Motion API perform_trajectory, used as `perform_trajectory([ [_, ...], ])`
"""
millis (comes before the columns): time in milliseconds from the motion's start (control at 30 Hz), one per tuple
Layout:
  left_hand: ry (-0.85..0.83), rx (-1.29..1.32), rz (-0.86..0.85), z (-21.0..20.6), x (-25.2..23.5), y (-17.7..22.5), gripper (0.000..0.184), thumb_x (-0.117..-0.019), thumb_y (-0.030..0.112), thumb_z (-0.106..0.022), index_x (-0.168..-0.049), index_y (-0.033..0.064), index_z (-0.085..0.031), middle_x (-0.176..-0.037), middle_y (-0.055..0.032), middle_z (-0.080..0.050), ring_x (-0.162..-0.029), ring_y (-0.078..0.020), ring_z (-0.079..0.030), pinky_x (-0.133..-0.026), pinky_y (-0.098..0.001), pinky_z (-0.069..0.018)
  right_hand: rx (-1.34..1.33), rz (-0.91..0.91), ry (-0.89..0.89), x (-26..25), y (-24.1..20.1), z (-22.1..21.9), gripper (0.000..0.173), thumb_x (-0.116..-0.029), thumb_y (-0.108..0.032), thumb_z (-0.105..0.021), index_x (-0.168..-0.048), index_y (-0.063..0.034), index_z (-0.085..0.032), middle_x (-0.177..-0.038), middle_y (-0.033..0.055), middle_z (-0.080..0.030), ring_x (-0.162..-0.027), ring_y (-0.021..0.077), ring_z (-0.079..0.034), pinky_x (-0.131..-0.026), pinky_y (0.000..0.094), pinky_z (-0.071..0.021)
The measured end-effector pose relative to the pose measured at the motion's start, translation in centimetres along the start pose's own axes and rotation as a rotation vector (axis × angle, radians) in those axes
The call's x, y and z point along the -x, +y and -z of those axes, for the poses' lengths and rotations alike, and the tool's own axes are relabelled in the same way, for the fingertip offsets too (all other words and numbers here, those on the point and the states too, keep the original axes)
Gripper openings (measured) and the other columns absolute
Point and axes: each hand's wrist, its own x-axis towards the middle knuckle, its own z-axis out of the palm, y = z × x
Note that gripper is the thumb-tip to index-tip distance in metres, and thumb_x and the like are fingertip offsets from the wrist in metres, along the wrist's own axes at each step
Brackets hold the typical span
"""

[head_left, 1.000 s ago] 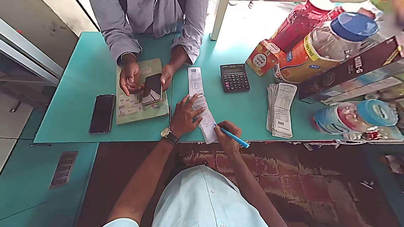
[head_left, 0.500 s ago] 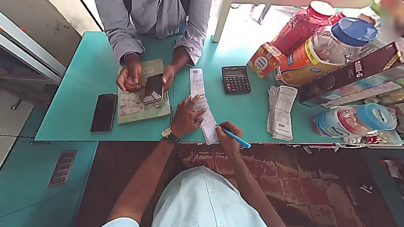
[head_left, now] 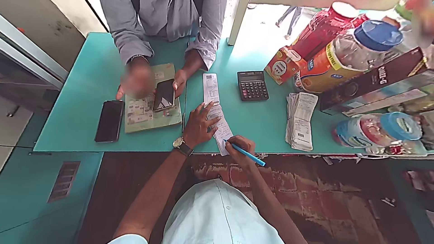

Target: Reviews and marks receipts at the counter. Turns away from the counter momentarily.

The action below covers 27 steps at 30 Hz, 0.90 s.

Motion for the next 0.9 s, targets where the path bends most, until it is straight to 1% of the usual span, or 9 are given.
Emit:
perform_trajectory([
  [67, 0.002, 0.005, -0.001, 0.02, -0.10, 0.04, 0.037, -0.0966, 0.052, -0.057, -0.129, 0.0411, -0.071, -0.166, -0.0061, -0.034, -0.153, -0.0371, -0.025, -0.116, -0.0585, -0.0302, 0.004, -0.016, 0.017, -0.09, -0.01, 0.07, 0.011, -0.0833, -0.011, -0.068, -0.079, -0.0018, -0.073, -0.073, 0.0049, -0.069, -0.064, 0.0042, -0.063, -0.058, 0.0191, -0.0519],
  [200, -0.005, 0.001, 0.003, 0.05, 0.04, 0.01, 0.037, -0.0966, 0.053, -0.056, -0.129, 0.0411, -0.071, -0.166, -0.0061, -0.034, -0.153, -0.0374, -0.025, -0.116, -0.0587, -0.0302, -0.016, -0.033, 0.026, -0.18, 0.02, 0.04, 0.010, -0.0823, -0.009, -0.068, -0.078, -0.0013, -0.073, -0.073, 0.0046, -0.068, -0.064, 0.0036, -0.062, -0.059, 0.0181, -0.0517],
  [300, 0.007, 0.011, -0.008, -0.12, -0.03, 0.03, 0.037, -0.0958, 0.051, -0.059, -0.129, 0.0404, -0.071, -0.166, -0.0065, -0.034, -0.153, -0.0390, -0.025, -0.115, -0.0600, -0.0303, 0.006, -0.042, 0.056, -0.28, -0.17, 0.06, 0.010, -0.0817, -0.009, -0.068, -0.078, -0.0008, -0.073, -0.071, 0.0047, -0.068, -0.063, 0.0032, -0.062, -0.058, 0.0177, -0.0510],
  [567, -0.005, 0.007, -0.001, 0.07, -0.02, 0.08, 0.037, -0.0959, 0.051, -0.058, -0.129, 0.0409, -0.071, -0.166, -0.0065, -0.033, -0.153, -0.0392, -0.025, -0.114, -0.0599, -0.0313, 0.000, -0.063, 0.049, -0.35, -0.22, 0.00, 0.010, -0.0821, -0.009, -0.068, -0.078, -0.0014, -0.073, -0.070, 0.0034, -0.067, -0.062, 0.0025, -0.061, -0.057, 0.0174, -0.0502],
  [800, -0.006, 0.018, -0.001, 0.03, -0.08, 0.01, 0.037, -0.0956, 0.051, -0.059, -0.129, 0.0413, -0.071, -0.167, -0.0059, -0.032, -0.153, -0.0383, -0.024, -0.115, -0.0592, -0.0307, 0.014, -0.084, 0.070, -0.43, -0.47, -0.02, 0.009, -0.0817, -0.008, -0.068, -0.077, -0.0018, -0.071, -0.068, 0.0027, -0.066, -0.060, 0.0022, -0.059, -0.055, 0.0180, -0.0490],
  [900, -0.013, 0.008, 0.006, 0.06, 0.01, 0.01, 0.037, -0.0958, 0.052, -0.058, -0.130, 0.0431, -0.070, -0.167, -0.0046, -0.031, -0.153, -0.0373, -0.023, -0.115, -0.0589, -0.0306, 0.016, -0.093, 0.063, -0.44, -0.60, -0.06, 0.010, -0.0821, -0.009, -0.068, -0.076, -0.0017, -0.071, -0.068, 0.0023, -0.065, -0.059, 0.0020, -0.059, -0.055, 0.0175, -0.0485],
])
